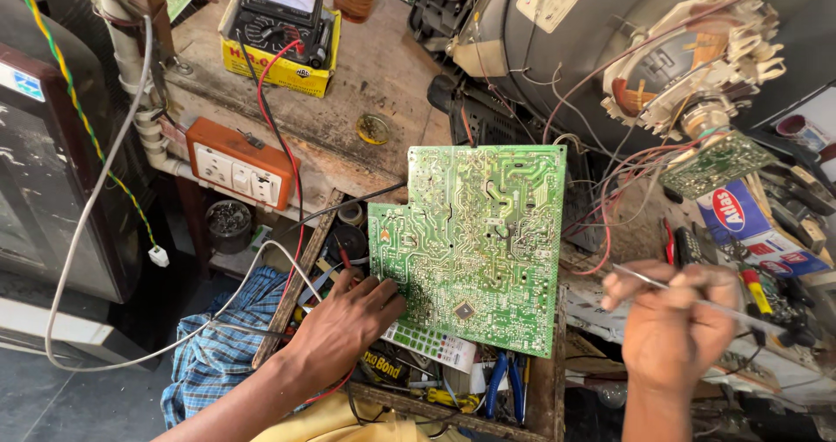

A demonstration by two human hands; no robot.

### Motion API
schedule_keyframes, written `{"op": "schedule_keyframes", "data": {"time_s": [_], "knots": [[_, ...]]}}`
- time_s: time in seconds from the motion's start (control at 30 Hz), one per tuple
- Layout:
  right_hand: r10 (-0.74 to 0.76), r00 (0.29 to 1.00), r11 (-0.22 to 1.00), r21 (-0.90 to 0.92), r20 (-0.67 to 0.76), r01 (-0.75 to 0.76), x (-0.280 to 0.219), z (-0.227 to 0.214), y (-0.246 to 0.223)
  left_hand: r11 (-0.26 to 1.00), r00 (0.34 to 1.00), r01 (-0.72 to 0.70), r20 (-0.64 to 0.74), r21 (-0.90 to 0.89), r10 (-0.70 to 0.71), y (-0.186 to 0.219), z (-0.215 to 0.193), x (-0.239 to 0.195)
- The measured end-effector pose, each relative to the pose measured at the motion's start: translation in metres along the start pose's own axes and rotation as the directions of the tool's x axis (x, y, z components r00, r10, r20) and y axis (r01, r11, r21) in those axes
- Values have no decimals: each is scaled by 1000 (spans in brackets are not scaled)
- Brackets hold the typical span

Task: The person uses a multimeter and a screwdriver to test and probe various points on a green circuit board. They hold the board steady with one hand while moving the multimeter probes and screwdriver across different components and traces.

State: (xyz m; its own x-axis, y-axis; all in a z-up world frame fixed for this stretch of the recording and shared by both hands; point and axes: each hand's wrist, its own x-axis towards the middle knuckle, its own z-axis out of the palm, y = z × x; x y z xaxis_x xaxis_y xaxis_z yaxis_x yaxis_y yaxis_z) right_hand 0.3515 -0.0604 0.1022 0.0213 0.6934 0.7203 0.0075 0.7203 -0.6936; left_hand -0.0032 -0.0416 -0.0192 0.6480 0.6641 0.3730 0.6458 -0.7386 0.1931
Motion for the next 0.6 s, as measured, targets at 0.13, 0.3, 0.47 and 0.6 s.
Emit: {"op": "schedule_keyframes", "data": {"time_s": [0.13,0.3,0.47,0.6], "knots": [[-3,999,999,-45,52,5,0,4,6,1000,1000,22,19,4,-23,1,0,0],[-10,999,995,-99,50,15,-11,-1,5,998,999,31,-23,-51,-32,2,0,0],[0,1000,976,-216,-7,-1,-33,-12,-3,989,999,51,-11,-136,-53,5,-6,4],[-4,998,981,-196,59,16,-46,-20,-9,950,998,59,36,-306,-51,16,-26,11]]}}
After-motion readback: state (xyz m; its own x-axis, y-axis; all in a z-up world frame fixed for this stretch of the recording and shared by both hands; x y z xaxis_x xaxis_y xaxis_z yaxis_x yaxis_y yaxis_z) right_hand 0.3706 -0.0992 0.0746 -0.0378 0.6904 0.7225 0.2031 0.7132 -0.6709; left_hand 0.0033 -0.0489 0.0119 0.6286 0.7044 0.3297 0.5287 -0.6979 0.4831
